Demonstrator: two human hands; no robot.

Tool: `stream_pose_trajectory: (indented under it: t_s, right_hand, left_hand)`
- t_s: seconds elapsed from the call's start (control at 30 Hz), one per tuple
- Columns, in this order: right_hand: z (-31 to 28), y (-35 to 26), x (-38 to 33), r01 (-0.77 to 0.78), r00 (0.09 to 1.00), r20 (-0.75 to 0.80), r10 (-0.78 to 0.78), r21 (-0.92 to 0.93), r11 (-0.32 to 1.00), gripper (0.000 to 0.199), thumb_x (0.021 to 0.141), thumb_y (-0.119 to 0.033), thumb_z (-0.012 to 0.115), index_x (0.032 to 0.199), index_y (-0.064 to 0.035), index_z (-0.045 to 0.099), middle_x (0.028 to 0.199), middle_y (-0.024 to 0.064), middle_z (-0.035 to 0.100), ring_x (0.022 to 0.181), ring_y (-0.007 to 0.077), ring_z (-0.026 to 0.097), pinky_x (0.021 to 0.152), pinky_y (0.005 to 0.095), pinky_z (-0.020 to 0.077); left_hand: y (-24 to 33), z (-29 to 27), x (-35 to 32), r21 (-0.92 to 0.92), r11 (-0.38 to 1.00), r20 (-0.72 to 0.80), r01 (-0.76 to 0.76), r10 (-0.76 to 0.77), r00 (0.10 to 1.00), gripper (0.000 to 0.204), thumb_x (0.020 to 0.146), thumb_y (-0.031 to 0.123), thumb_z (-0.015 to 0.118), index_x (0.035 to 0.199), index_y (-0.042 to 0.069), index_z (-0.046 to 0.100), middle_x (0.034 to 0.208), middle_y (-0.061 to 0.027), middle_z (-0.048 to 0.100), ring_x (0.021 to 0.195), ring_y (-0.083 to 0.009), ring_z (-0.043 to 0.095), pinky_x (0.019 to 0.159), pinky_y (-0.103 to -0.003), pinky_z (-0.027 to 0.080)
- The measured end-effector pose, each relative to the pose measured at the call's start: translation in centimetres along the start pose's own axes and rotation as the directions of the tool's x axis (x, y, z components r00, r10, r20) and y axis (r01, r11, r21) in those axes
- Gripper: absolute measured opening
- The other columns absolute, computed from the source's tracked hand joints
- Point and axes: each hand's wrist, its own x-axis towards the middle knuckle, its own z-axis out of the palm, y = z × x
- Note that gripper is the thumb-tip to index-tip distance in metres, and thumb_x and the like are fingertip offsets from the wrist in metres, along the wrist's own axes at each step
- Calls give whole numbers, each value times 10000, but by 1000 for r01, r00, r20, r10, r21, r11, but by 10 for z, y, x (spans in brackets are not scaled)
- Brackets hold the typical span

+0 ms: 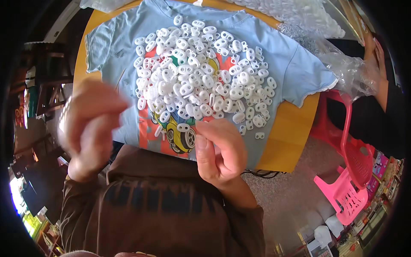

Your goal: Assembling small white plastic components by pressing them together on a workbench.

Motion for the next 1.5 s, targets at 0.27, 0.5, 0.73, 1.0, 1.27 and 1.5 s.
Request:
stream_pose_trajectory:
  t_s: [0.27,0.5,0.73,1.0,1.27,1.5]
  right_hand:
    - [8,1,2,32,996,-86,-25,74,997,172,799,38,563,970,53,574,799,120,607,614,169,529,555,260,425]
    - [7,3,-1,23,995,-102,-18,48,999,176,798,40,567,973,58,569,807,117,604,620,153,517,555,255,418]
    - [14,-4,3,-48,998,-28,49,18,999,171,800,43,568,971,53,574,789,88,586,590,115,466,523,232,375]
    - [21,-28,28,-194,977,74,201,-87,977,140,811,24,568,948,38,596,735,34,539,590,55,458,477,185,330]
    - [85,-18,106,419,807,576,-129,-406,812,216,748,-59,625,955,-11,581,895,110,581,805,267,549,729,351,430]
    - [125,21,127,718,561,821,-105,-419,556,396,765,-230,635,1087,-17,549,1152,83,541,1108,262,459,952,430,317]
  left_hand:
    - [-36,56,-10,291,957,323,6,-105,940,310,624,31,687,922,92,626,909,-54,556,815,-238,541,739,-344,421]
    - [-45,45,-8,149,983,192,107,-135,972,231,675,-18,664,880,81,625,931,-54,551,814,-230,543,707,-326,441]
    - [-36,25,-18,-266,696,161,667,-651,742,100,835,9,577,931,18,605,911,-22,627,797,-70,550,694,-194,435]
    - [-15,2,-52,-465,639,165,612,-617,769,99,886,11,497,976,-21,522,877,-60,580,697,-77,530,627,-200,449]
    - [-33,-23,-99,-52,857,-210,513,-511,833,141,800,-44,552,930,9,548,788,-92,588,662,-215,582,578,-278,459]
    - [-51,-33,-108,176,880,-220,442,-402,889,161,748,-25,595,898,21,555,711,-116,556,640,-279,560,562,-344,449]
